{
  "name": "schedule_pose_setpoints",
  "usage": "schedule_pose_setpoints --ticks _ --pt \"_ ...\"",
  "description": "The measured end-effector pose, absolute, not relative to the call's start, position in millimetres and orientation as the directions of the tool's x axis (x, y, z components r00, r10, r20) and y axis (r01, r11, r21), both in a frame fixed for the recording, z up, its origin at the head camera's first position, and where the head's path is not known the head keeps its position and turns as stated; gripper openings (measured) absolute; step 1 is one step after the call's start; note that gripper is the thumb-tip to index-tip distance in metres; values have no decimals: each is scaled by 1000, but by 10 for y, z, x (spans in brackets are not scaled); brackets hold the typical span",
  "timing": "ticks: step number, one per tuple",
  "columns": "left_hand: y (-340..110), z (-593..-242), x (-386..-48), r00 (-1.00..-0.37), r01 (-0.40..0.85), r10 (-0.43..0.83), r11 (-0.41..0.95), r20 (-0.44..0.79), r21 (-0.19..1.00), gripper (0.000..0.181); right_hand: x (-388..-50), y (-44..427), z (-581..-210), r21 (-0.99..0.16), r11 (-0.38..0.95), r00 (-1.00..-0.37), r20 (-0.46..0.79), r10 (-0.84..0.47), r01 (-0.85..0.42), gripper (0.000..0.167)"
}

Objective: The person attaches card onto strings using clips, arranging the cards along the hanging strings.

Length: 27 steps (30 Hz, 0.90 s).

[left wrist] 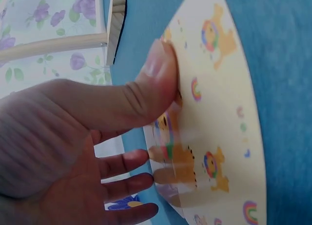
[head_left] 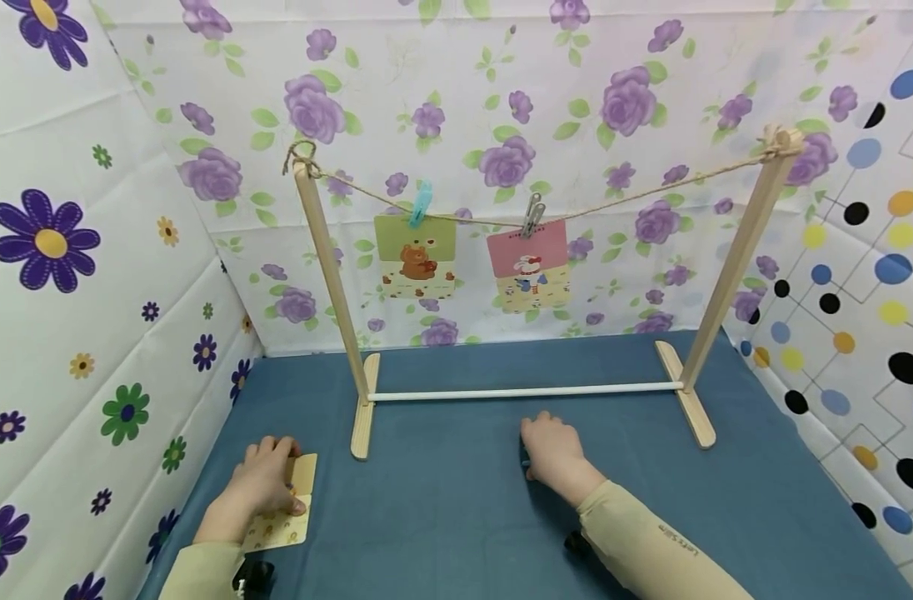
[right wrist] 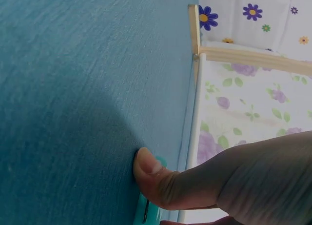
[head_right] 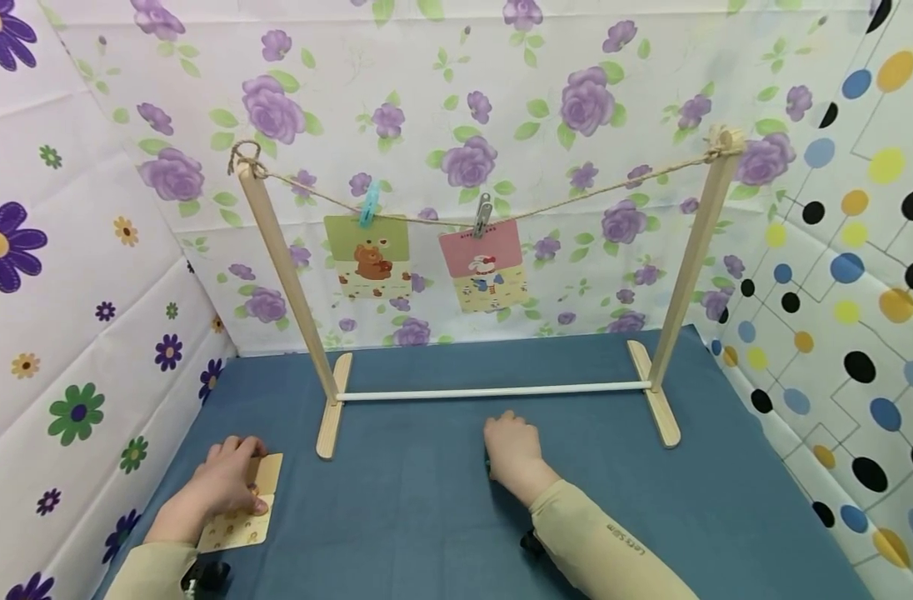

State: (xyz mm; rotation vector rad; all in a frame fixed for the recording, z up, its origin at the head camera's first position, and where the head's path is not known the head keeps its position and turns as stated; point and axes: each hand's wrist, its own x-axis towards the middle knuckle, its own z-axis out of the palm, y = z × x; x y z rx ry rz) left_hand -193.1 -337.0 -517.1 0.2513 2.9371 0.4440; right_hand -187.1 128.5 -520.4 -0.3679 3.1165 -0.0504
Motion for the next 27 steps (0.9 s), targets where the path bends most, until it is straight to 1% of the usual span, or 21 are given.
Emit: schedule_pose_setpoints --ticks 9,15,27 --pt "-3415 -5190 -1941 -973 113 172 935 -152 335 83 -1919 1360 -5214 -80 972 -974 -40 -223 -219 67" --pt "-3422 -5181 -1924 -979 97 153 930 -134 354 83 -1916 1345 -5213 -80 973 -975 -47 -219 -215 63" --pt "-3424 -5180 -1899 -980 91 148 926 -129 367 83 -1879 1340 -5228 -61 975 -976 -26 -216 -215 63"
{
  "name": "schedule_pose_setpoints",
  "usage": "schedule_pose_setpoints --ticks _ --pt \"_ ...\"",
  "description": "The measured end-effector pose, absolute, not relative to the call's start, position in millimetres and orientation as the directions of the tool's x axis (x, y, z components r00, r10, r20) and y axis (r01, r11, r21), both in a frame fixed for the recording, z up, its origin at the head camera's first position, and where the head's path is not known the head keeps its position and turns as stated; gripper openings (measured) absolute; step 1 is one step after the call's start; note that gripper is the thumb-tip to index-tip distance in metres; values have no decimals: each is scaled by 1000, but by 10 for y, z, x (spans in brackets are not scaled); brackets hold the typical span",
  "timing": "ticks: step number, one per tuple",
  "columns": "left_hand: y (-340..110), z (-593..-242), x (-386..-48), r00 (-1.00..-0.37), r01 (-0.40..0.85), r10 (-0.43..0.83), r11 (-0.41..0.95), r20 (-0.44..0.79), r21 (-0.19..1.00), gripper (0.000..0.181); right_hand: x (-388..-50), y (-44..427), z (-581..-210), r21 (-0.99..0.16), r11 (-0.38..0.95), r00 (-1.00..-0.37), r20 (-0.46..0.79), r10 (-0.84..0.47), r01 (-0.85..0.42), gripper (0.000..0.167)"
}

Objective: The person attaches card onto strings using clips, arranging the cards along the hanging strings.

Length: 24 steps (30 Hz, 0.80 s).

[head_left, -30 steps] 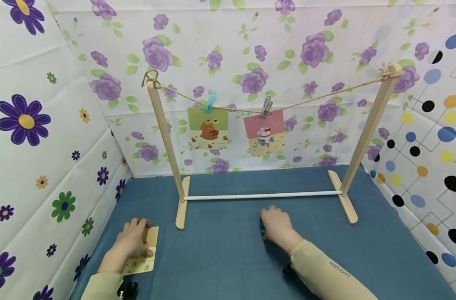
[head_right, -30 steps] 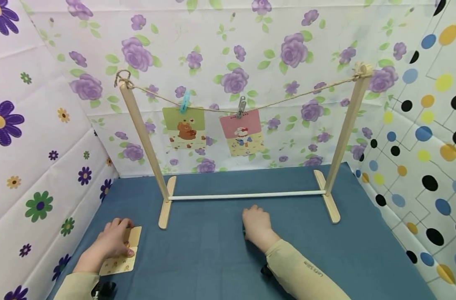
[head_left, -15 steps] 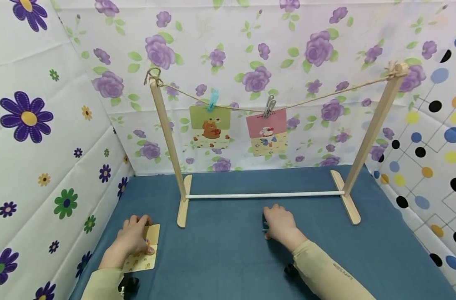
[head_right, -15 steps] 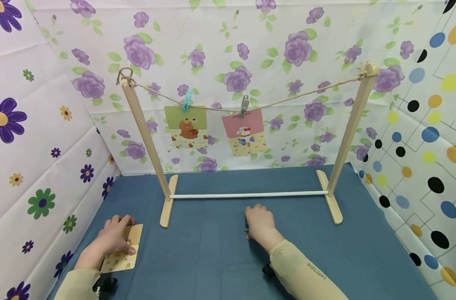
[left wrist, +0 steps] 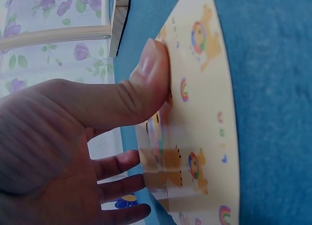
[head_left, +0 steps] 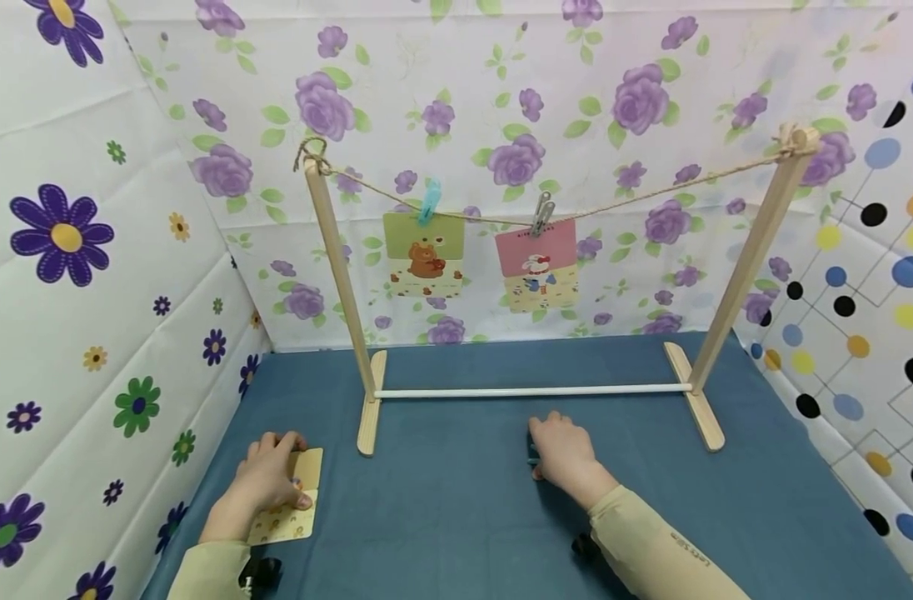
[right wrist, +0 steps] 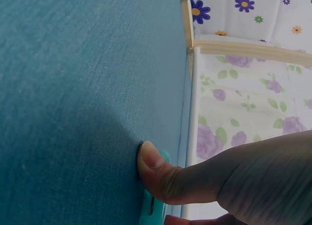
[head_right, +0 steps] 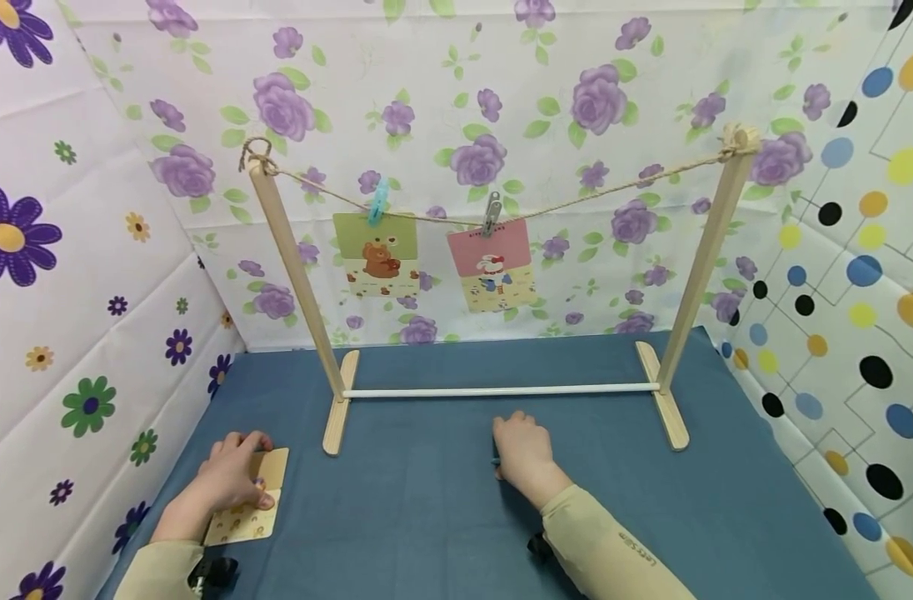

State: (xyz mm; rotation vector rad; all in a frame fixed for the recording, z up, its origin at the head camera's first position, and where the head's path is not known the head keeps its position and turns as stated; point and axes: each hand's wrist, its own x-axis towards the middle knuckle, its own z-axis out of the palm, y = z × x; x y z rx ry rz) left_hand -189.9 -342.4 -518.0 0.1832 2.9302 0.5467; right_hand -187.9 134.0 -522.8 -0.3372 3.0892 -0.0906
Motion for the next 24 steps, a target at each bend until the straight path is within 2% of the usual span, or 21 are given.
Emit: schedule_pose_setpoints --ticks 11,24 --pt "-3410 -5171 -1934 -980 69 135 923 -149 378 84 -1892 1382 -5203 -73 972 -974 -17 -225 -223 62" --pt "-3456 -5164 -1936 -973 39 121 926 -199 375 90 -1923 1463 -5189 -136 962 -966 -72 -250 -239 57"
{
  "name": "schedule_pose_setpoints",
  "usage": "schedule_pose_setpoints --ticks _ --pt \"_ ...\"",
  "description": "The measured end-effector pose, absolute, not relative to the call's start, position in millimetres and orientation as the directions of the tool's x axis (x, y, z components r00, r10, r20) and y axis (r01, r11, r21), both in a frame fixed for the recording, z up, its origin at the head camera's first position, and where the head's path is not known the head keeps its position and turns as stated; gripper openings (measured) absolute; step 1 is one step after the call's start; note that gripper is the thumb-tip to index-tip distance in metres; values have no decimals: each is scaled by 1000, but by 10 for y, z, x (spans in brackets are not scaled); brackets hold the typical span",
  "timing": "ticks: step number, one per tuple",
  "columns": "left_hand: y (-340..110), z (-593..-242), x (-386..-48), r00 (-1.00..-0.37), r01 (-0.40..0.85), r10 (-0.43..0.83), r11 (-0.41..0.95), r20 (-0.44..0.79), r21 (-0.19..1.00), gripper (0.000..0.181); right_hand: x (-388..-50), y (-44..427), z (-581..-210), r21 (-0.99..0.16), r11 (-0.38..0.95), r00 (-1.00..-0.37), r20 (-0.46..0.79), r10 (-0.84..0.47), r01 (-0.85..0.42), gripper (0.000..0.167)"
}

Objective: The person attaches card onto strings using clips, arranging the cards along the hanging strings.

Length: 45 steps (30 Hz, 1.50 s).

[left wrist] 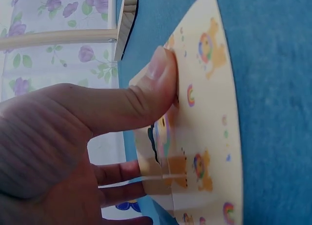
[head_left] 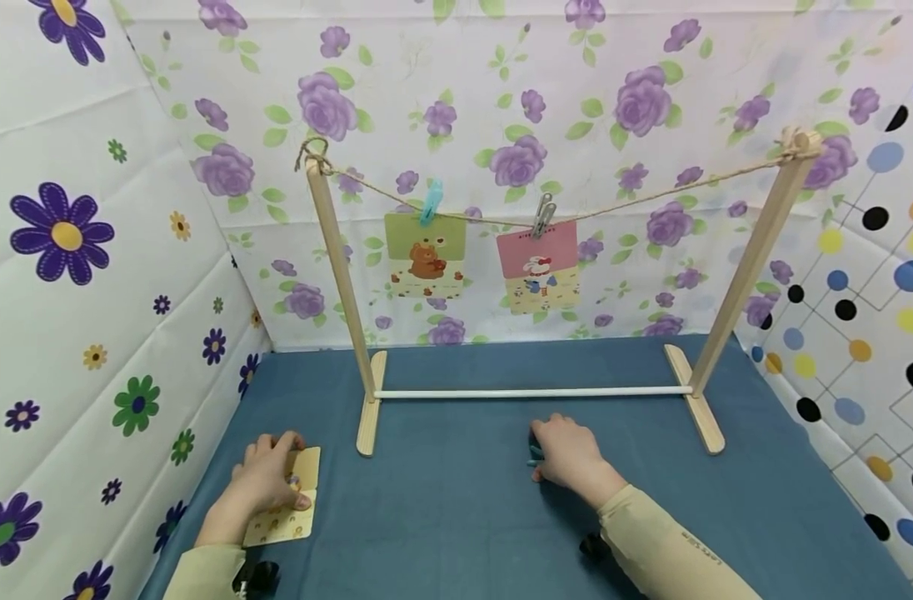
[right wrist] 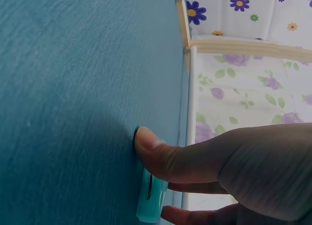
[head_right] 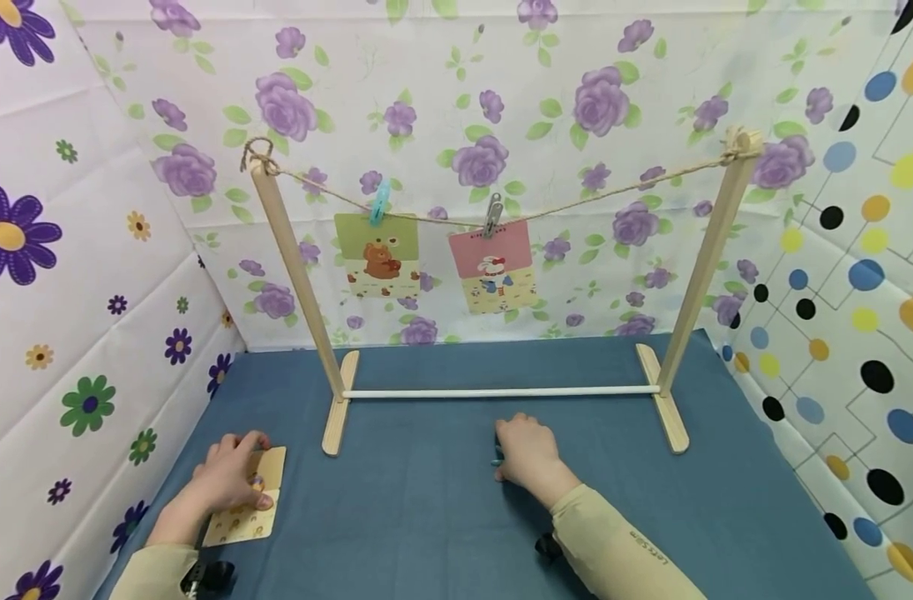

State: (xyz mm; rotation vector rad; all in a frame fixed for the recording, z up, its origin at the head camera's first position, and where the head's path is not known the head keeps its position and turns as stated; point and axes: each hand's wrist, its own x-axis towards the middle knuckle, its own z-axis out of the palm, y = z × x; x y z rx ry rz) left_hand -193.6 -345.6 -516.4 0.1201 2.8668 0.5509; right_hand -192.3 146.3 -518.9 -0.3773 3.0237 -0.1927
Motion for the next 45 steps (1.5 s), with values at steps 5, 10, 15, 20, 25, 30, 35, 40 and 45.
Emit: schedule_pose_setpoints --ticks 5,10,15,20,25,30,35,40,45 --pt "-3480 -5152 -1917 -977 57 132 919 -169 390 107 -1911 1483 -5189 -161 955 -963 -59 -263 -251 54" --pt "-3472 -5156 -1899 -976 52 140 892 -164 449 119 -1885 1488 -5182 -170 951 -961 -60 -270 -257 53" --pt "-3467 -5171 -1891 -977 61 152 868 -147 493 122 -1872 1492 -5183 -172 949 -961 -38 -274 -264 51" --pt "-3468 -5182 -1891 -980 52 141 863 -140 502 126 -1862 1508 -5199 -174 948 -961 -24 -275 -267 47" --pt "-3450 -5176 -1878 -980 45 139 849 -140 527 130 -1851 1519 -5221 -176 947 -962 -6 -273 -268 43" --pt "-3426 -5207 -1834 -981 61 153 829 -119 556 125 -1830 1510 -5241 -172 945 -960 43 -275 -279 39" --pt "-3407 -5220 -1809 -976 98 191 810 -103 578 117 -1821 1499 -5274 -161 946 -959 60 -277 -283 39" --pt "-3399 -5196 -1793 -974 131 215 803 -78 582 112 -1817 1491 -5287 -149 948 -960 63 -274 -281 39" --pt "-3408 -5156 -1785 -973 106 209 777 -96 620 112 -1811 1493 -5302 -153 947 -959 69 -274 -281 39"
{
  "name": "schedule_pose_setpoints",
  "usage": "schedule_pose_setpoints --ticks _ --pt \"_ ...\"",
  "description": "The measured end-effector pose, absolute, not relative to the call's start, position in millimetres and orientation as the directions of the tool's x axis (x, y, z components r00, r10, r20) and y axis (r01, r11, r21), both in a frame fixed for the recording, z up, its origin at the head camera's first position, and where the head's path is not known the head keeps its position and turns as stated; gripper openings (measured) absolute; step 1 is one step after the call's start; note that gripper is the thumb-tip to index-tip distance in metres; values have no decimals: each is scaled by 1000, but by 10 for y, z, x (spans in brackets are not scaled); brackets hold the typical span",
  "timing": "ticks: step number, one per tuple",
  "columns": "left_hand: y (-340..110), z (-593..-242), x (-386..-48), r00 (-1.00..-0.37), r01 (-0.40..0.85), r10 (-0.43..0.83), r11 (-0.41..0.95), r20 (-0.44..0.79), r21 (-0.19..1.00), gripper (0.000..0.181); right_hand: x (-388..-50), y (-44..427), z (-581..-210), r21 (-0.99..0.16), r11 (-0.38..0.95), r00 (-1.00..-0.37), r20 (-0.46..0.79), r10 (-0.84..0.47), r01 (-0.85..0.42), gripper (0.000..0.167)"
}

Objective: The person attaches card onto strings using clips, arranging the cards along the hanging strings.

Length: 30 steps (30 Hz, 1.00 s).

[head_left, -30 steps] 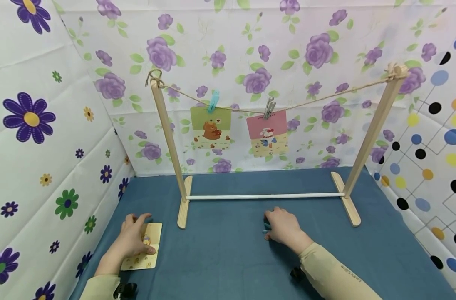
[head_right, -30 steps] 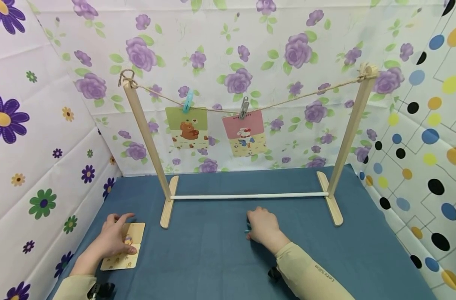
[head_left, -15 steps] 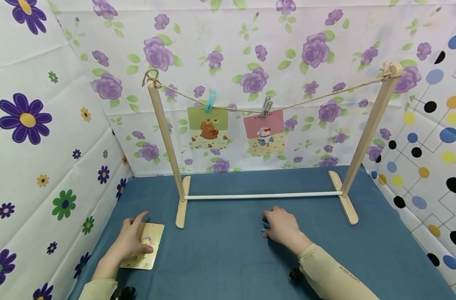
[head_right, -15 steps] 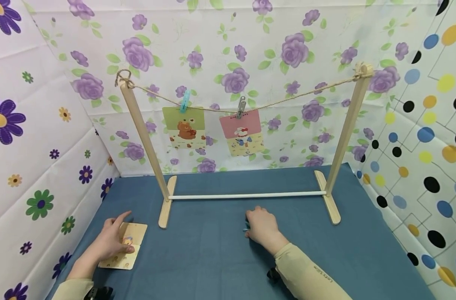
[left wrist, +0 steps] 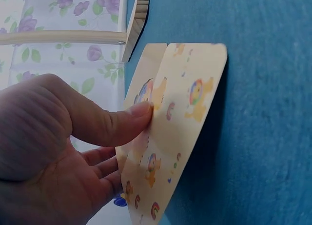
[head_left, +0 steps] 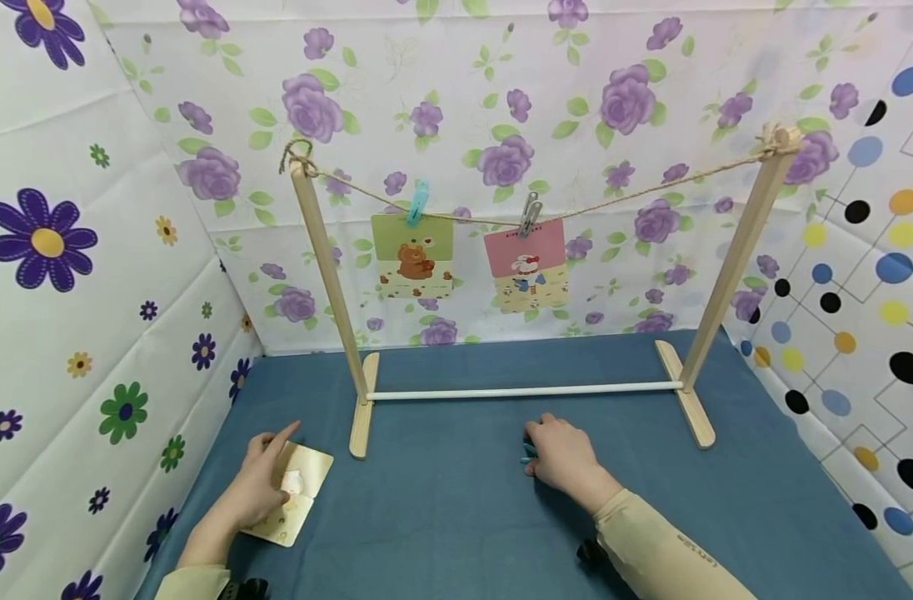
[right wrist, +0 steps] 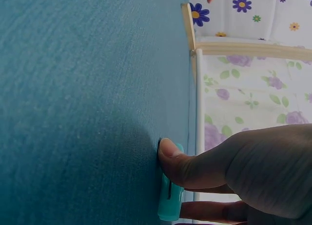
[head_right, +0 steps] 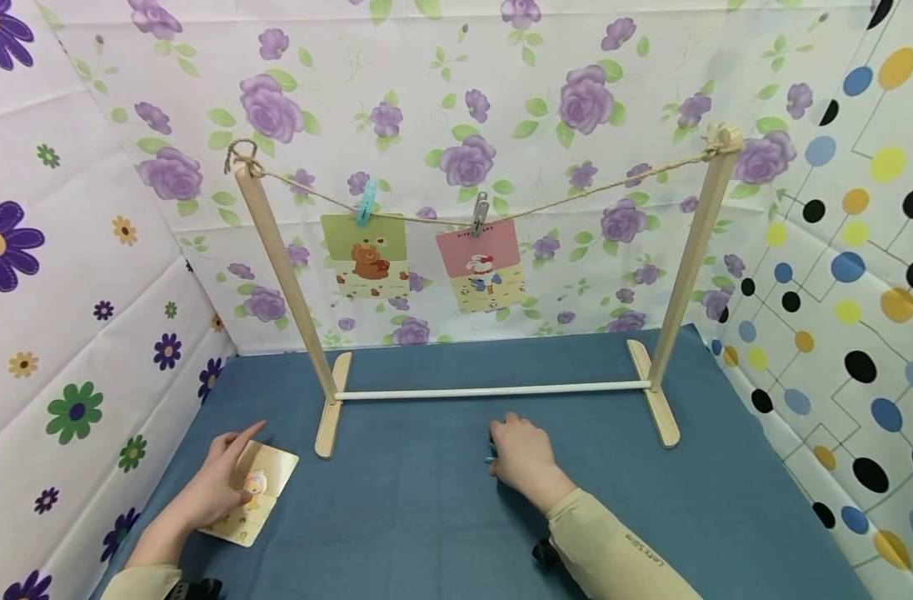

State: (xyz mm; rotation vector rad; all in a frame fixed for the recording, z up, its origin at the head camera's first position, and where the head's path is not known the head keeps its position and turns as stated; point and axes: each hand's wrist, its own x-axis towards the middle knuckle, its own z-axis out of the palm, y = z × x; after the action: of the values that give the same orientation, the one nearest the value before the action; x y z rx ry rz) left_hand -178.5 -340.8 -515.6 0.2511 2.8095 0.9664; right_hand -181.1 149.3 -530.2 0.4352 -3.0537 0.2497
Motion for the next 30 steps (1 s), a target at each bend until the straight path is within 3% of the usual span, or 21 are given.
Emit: schedule_pose_setpoints --ticks 12,21,30 --pt "-3541 -5126 -1805 -978 107 189 817 -89 566 115 -1799 1496 -5309 -162 944 -957 80 -278 -287 39" --pt "-3595 -5117 -1819 -982 42 139 824 -128 565 98 -1824 1500 -5331 -162 945 -959 70 -276 -284 39" --pt "-3662 -5083 -1835 -980 19 129 816 -151 577 94 -1836 1495 -5318 -160 947 -960 54 -275 -280 38"
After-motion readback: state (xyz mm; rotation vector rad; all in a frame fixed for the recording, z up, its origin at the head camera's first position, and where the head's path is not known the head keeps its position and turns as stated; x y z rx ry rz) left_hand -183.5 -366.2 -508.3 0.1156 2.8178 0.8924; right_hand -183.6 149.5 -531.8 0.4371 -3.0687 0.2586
